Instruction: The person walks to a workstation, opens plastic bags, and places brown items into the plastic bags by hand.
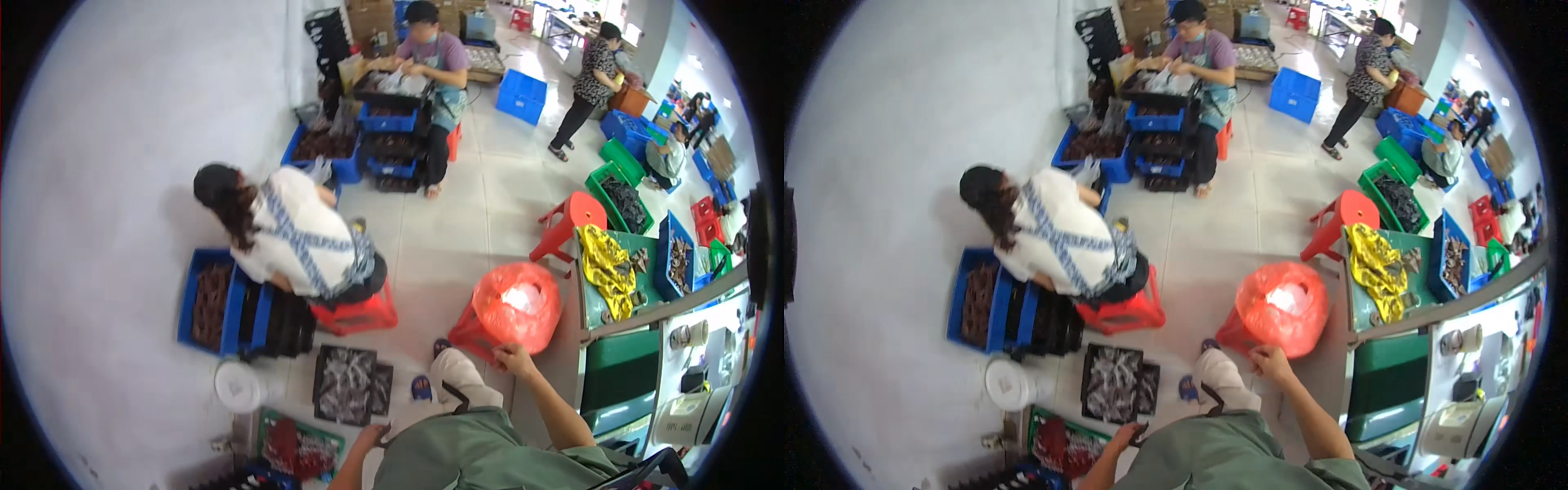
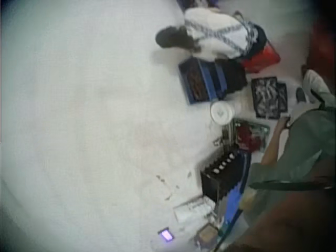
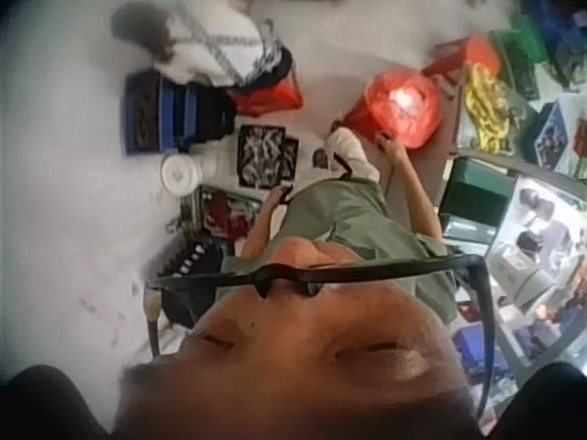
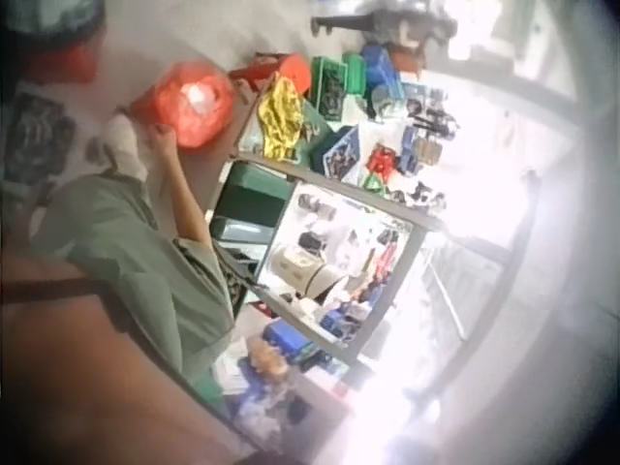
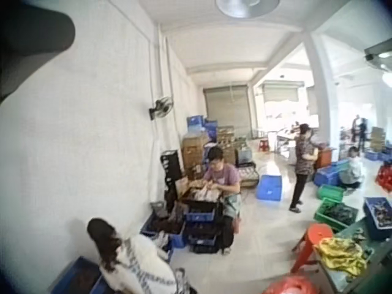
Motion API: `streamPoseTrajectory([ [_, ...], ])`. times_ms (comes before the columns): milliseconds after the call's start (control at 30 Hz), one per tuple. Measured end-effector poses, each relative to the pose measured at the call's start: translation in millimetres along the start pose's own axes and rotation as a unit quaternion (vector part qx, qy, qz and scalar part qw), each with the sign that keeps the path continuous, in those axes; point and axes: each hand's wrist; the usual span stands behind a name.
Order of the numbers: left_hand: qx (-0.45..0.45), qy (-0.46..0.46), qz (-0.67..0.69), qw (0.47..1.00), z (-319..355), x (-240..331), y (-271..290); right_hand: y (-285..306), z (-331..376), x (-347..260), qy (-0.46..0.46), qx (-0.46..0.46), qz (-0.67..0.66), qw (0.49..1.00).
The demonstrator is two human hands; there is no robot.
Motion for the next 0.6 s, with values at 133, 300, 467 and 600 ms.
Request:
streamPoseTrajectory([
  [133,0.044,0.124,0.042,0.99,-28.5,21.8,35.9,36.5,-48.5,47.3,-0.077,0.064,-0.03,0.994],
  [300,0.132,0.253,0.029,0.958,-56.4,75.6,91.4,54.9,-128.5,57.9,-0.09,0.178,-0.119,0.973],
  [467,0.281,-0.063,-0.294,0.911,-71.0,261.7,96.9,83.0,-189.4,19.1,-0.075,0.181,-0.135,0.971],
  [600,0.249,-0.282,-0.121,0.919,-82.0,468.7,62.6,110.3,-226.8,-21.2,-0.06,0.158,-0.065,0.983],
])
Point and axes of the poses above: each hand's wrist, its own z-axis away from the middle knuckle, its own y-axis out of the back of the hand, x = y × z, and after that the axes turned 1 degree about z, right-handed
